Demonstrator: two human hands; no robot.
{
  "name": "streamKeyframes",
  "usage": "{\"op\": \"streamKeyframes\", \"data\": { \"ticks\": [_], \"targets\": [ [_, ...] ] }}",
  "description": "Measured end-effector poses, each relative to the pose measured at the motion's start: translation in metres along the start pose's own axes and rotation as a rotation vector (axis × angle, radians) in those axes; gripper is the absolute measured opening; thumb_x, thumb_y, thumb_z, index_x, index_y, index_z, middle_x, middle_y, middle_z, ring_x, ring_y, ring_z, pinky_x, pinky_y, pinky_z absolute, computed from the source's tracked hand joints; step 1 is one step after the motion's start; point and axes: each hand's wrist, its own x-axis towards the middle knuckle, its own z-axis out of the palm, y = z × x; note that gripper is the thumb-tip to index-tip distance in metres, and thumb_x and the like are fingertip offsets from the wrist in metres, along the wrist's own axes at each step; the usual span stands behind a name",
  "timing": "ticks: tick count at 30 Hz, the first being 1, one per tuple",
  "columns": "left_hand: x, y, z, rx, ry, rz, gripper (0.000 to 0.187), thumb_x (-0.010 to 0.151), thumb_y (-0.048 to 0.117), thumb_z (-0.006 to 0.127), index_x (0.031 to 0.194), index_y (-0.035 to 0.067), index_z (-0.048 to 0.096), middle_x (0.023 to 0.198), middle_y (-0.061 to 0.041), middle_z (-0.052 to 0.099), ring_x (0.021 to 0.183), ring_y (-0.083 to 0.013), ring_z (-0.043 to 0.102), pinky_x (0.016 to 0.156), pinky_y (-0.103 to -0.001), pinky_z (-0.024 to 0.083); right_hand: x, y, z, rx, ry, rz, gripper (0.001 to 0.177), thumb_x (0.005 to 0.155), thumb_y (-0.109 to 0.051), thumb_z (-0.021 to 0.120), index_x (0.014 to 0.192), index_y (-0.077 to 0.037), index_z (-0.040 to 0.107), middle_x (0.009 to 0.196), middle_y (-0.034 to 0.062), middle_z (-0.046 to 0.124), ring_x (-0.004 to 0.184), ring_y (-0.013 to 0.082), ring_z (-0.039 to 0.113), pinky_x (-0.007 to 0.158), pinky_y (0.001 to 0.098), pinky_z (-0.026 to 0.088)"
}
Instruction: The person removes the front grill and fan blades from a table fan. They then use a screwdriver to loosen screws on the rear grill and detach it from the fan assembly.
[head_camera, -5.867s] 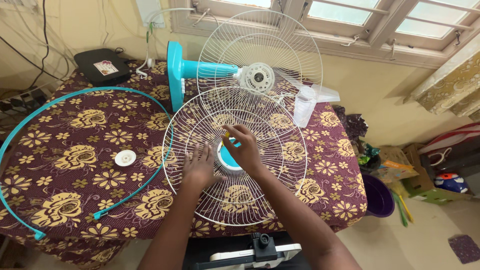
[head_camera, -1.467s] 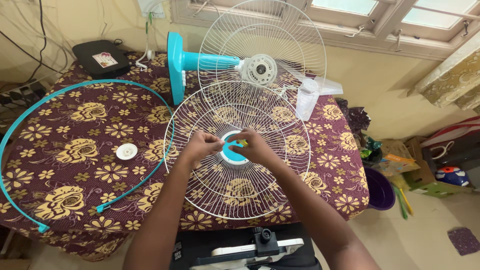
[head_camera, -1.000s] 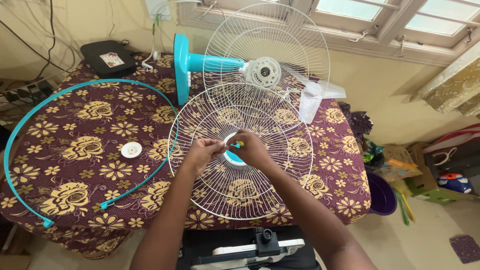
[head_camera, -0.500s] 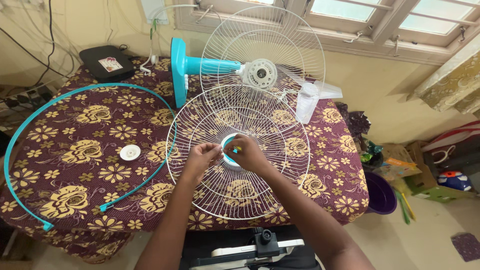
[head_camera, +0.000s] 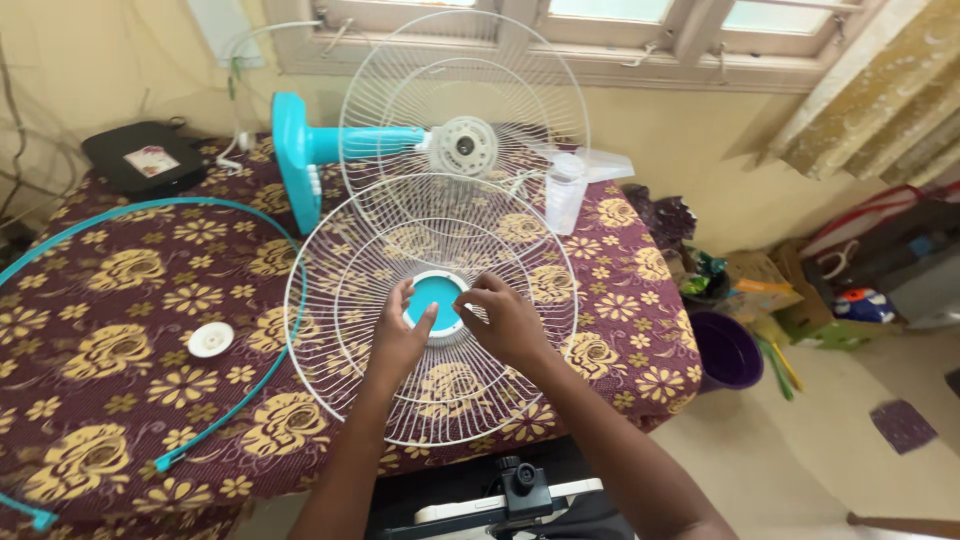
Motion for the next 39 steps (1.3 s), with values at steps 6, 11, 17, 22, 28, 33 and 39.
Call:
{"op": "streamKeyframes", "data": {
  "ticks": [6,11,17,22,28,33,39],
  "targets": [
    [-0.006,0.023,0.029,0.116,-0.054,0.138,0.073,0.091,0.034,0.071,0.150,0.005,0.041,0.149,-0.024,0.051,0.138,-0.0381,0.050,0.111,-0.047,0.042,-0.028,0.024,-0.042,0.004,0.166,0.054,0.013,0.092,-0.020,0.074,0.098,-0.010,0.077,0.092,0.0051,0.066,0.072,0.0201,0.068,0.062,0.0369,0.054],
    [-0.016,0.046,0.048,0.155,-0.118,0.246,0.078,0.090,0.038,0.072,0.150,0.001,0.038,0.152,-0.026,0.046,0.142,-0.0402,0.045,0.114,-0.046,0.039,-0.051,0.050,-0.064,-0.039,0.208,0.266,0.016,0.092,-0.023,0.074,0.097,-0.008,0.077,0.090,0.0022,0.064,0.059,0.0135,0.058,0.054,0.0327,0.050],
    [-0.024,0.069,0.069,0.274,-0.228,0.241,0.092,0.089,0.043,0.070,0.157,0.004,0.022,0.160,-0.025,0.034,0.148,-0.0399,0.034,0.117,-0.051,0.033,-0.082,0.083,-0.083,-0.076,0.316,0.348,0.019,0.091,-0.023,0.076,0.097,-0.006,0.078,0.088,0.0026,0.065,0.054,0.0125,0.051,0.052,0.0316,0.047],
    [-0.029,0.077,0.088,0.377,-0.259,0.252,0.100,0.088,0.047,0.070,0.159,0.007,0.012,0.163,-0.024,0.026,0.151,-0.0396,0.026,0.119,-0.054,0.028,-0.101,0.105,-0.088,-0.065,0.335,0.399,0.020,0.093,-0.027,0.073,0.098,-0.008,0.078,0.089,0.0017,0.067,0.062,0.0101,0.059,0.057,0.0285,0.052],
    [-0.038,0.082,0.105,0.446,-0.324,0.234,0.103,0.089,0.055,0.067,0.160,0.008,0.008,0.164,-0.025,0.019,0.153,-0.0399,0.018,0.121,-0.054,0.021,-0.115,0.121,-0.090,-0.117,0.373,0.454,0.021,0.092,-0.028,0.074,0.098,-0.008,0.078,0.091,0.0043,0.066,0.068,0.0161,0.065,0.061,0.0326,0.054],
    [-0.045,0.087,0.116,0.480,-0.349,0.270,0.103,0.091,0.060,0.062,0.160,0.010,0.006,0.166,-0.025,0.015,0.155,-0.0380,0.013,0.121,-0.055,0.019,-0.120,0.129,-0.084,-0.216,0.399,0.516,0.020,0.091,-0.029,0.074,0.095,-0.010,0.080,0.091,0.0041,0.065,0.073,0.0181,0.066,0.062,0.0346,0.054],
    [-0.046,0.087,0.127,0.636,-0.440,0.243,0.102,0.094,0.065,0.052,0.161,0.010,-0.002,0.170,-0.016,0.000,0.157,-0.0325,0.000,0.122,-0.057,0.015,-0.129,0.153,-0.072,-0.315,0.383,0.612,0.020,0.092,-0.031,0.072,0.099,-0.013,0.078,0.096,0.0017,0.064,0.073,0.0156,0.066,0.061,0.0329,0.055]
  ]
}}
